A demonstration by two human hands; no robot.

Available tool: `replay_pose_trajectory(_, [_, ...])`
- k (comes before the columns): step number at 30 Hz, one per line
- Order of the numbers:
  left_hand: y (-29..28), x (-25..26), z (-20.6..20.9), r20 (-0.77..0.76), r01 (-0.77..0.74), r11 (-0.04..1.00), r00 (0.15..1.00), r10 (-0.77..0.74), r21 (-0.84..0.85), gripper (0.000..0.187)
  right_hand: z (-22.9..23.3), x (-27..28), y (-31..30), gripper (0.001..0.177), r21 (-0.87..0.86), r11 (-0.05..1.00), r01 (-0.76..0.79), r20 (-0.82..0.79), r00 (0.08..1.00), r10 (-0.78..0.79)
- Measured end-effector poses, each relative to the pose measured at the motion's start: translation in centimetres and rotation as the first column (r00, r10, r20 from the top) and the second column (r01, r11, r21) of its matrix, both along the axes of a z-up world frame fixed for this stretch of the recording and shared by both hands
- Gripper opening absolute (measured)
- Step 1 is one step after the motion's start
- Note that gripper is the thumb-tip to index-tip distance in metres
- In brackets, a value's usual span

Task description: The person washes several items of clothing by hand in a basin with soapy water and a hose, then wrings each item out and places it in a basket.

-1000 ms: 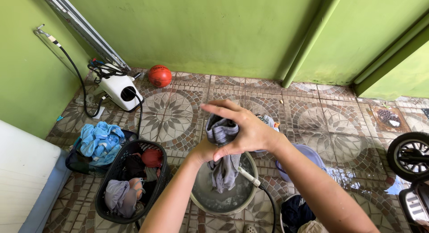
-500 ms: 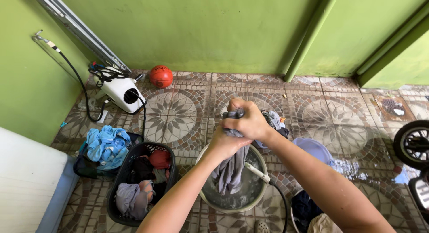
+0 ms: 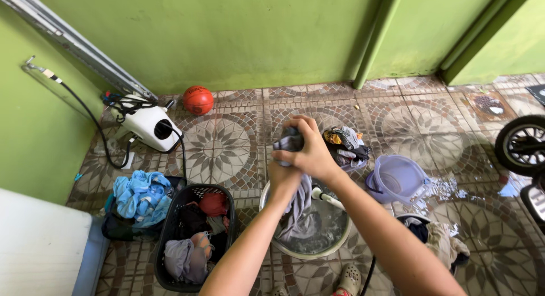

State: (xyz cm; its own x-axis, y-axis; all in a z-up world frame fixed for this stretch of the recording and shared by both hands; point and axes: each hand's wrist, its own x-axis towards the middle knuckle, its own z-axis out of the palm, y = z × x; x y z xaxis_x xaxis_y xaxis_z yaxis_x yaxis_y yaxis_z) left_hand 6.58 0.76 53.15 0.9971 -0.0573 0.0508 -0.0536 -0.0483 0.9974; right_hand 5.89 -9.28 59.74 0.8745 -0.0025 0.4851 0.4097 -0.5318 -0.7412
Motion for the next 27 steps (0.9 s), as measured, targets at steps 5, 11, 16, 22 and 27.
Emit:
replay_pose_trajectory(5, [1.1, 0.2, 1.1, -0.042, 0.011, 0.983, 0.999, -0.02, -0.185, 0.028, -1.5, -3.7, 1.7, 0.077, 0.456, 0.89, 0.006, -0.14, 0.988, 0.066])
replay_pose_trajectory(11, [0.1, 1.5, 4.3, 0.028, -0.04, 0.961, 0.998, 0.049, -0.273, 0.033, -5.6, -7.1, 3.3, 0.077, 0.475, 0.875, 0.099, 0.002, 0.994, -0.114])
replay_pose_trajectory(16, [-1.5, 1.5, 7.4, 0.024, -0.068, 0.928, 0.996, 0.082, -0.366, 0.029, -6.2, -7.5, 4.5, 0.11, 0.179, 0.95, 0.257, 0.056, 0.961, -0.271])
replay_pose_trajectory(22, [-4.1, 0.0, 9.2, -0.071, -0.198, 0.98, 0.977, 0.199, 0.024, 0.029, -6.1, -3.3, 3.4, 0.111, 0.328, 0.86, 0.392, 0.043, 0.903, -0.428])
replay_pose_trajectory(27, [-6.4, -1.0, 10.1, 0.057, -0.14, 0.94, 0.984, 0.166, -0.312, 0.03, -7.2, 0.0, -0.2, 0.072, 0.473, 0.765, 0.437, -0.068, 0.884, -0.463])
